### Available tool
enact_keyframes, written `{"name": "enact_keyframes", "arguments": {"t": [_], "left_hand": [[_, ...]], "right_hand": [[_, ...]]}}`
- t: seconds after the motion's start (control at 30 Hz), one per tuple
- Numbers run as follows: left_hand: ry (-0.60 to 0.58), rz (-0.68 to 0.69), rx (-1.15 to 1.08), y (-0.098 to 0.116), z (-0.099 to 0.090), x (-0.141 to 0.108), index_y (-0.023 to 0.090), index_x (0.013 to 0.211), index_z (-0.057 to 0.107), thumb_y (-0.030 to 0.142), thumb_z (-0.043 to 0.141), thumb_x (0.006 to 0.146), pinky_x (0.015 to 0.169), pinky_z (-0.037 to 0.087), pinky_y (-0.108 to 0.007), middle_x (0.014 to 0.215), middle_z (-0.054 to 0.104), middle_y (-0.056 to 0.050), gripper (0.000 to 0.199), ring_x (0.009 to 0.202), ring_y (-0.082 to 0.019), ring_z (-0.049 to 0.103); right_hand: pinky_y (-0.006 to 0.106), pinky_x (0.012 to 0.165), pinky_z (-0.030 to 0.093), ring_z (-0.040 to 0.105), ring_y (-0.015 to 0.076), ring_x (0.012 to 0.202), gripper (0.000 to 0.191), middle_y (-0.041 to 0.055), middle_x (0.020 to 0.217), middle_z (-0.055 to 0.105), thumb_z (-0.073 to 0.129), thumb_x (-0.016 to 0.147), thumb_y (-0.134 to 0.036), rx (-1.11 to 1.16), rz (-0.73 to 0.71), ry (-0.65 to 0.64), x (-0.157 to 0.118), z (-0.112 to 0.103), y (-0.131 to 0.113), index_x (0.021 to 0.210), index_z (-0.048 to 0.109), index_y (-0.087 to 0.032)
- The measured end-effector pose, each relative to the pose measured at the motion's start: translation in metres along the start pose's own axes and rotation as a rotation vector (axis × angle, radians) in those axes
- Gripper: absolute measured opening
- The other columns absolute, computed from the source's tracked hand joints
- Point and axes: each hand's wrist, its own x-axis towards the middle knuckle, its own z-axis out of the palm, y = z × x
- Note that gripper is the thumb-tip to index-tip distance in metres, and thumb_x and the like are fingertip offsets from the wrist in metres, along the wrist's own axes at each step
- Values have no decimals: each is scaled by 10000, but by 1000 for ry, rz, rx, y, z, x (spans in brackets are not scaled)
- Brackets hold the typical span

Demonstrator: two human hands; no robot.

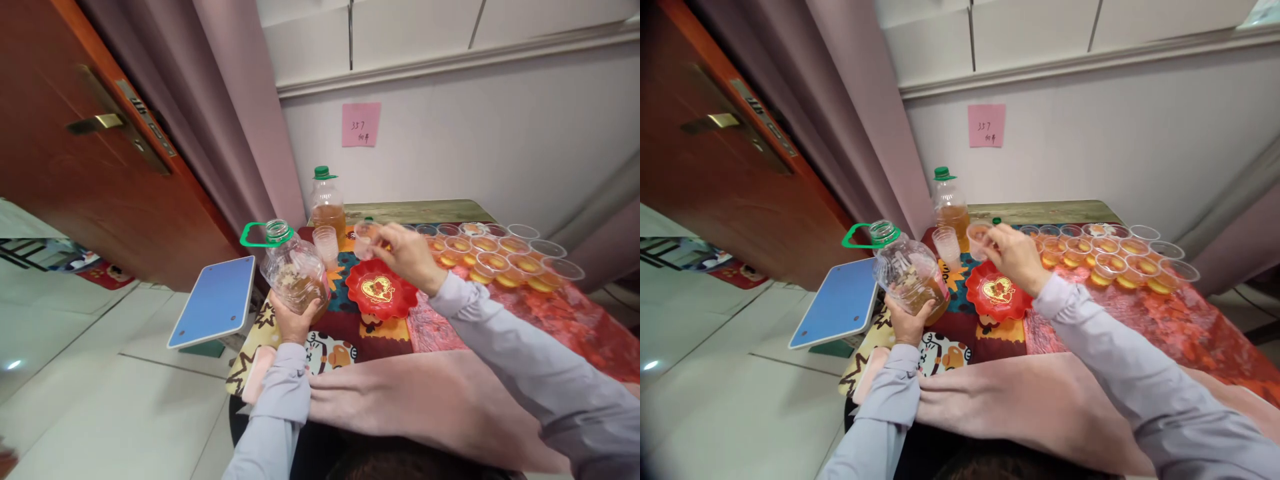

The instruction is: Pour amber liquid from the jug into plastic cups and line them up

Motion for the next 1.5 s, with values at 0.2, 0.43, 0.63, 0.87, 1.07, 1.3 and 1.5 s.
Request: {"name": "enact_keyframes", "arguments": {"t": [0.2, 0.43, 0.63, 0.87, 1.07, 1.3, 1.5], "left_hand": [[-16, 13, -34, -1, 1, 2, 202, 1527, 334, 535, 942, 616, 1104, 540, -506, 1394, 635, -187, 1145, 1241, -318, 693], [-7, 2, -15, 1, 1, 3, 194, 1540, 327, 550, 942, 608, 1096, 547, -514, 1403, 622, -201, 1171, 1244, -337, 692], [3, 25, -7, 7, -1, 4, 205, 1552, 303, 559, 970, 557, 1188, 472, -534, 1476, 566, -203, 1250, 1366, -353, 616], [-3, 32, -23, 33, -5, 16, 227, 1445, 402, 497, 1001, 539, 1104, 550, -514, 1356, 639, -158, 1120, 1240, -313, 692], [-42, -26, -1, 65, -24, 22, 221, 1312, 520, 479, 1002, 537, 1090, 561, -527, 1273, 690, -120, 949, 1185, -310, 719], [-344, 61, 236, 137, -62, 25, 227, 1367, 571, 508, 1012, 491, 1016, 606, -495, 1259, 730, -104, 1020, 1171, -350, 730], [-505, 191, 513, 141, -77, 24, 231, 1431, 597, 426, 1007, 445, 1073, 553, -624, 1363, 715, -150, 1085, 1240, -433, 698]], "right_hand": [[279, 705, 429, 692, 198, 837, 67, 58, 965, 746, 748, 968, -238, -89, 119, -284, -81, 30, 30, 931, 704, -206], [309, 734, 512, 746, 229, 910, 194, 98, 1184, 771, 765, 969, -302, -89, 79, -308, -89, 30, 33, 1140, 733, -215], [348, 757, 591, 743, 209, 813, 391, 126, 1244, 768, 750, 963, -456, 122, 149, 91, -84, 2, -3, 1269, 713, -216], [299, 567, 520, 611, 161, 573, 361, 28, 726, 702, 544, 1046, -509, 869, 425, 284, -84, 49, -94, 875, 708, -237], [336, 583, 538, 630, 191, 585, 259, 41, 725, 715, 653, 985, -467, 974, 329, 43, -113, 82, -111, 853, 756, -269], [331, 671, 622, 740, 242, 933, 657, 137, 1305, 695, 833, 862, -501, 1264, 569, -28, -117, 84, -102, 1434, 592, -287], [320, 658, 631, 738, 221, 883, 934, 109, 1217, 672, 856, 818, -603, 1601, 610, -126, -119, 94, -102, 1572, 413, -274]]}}
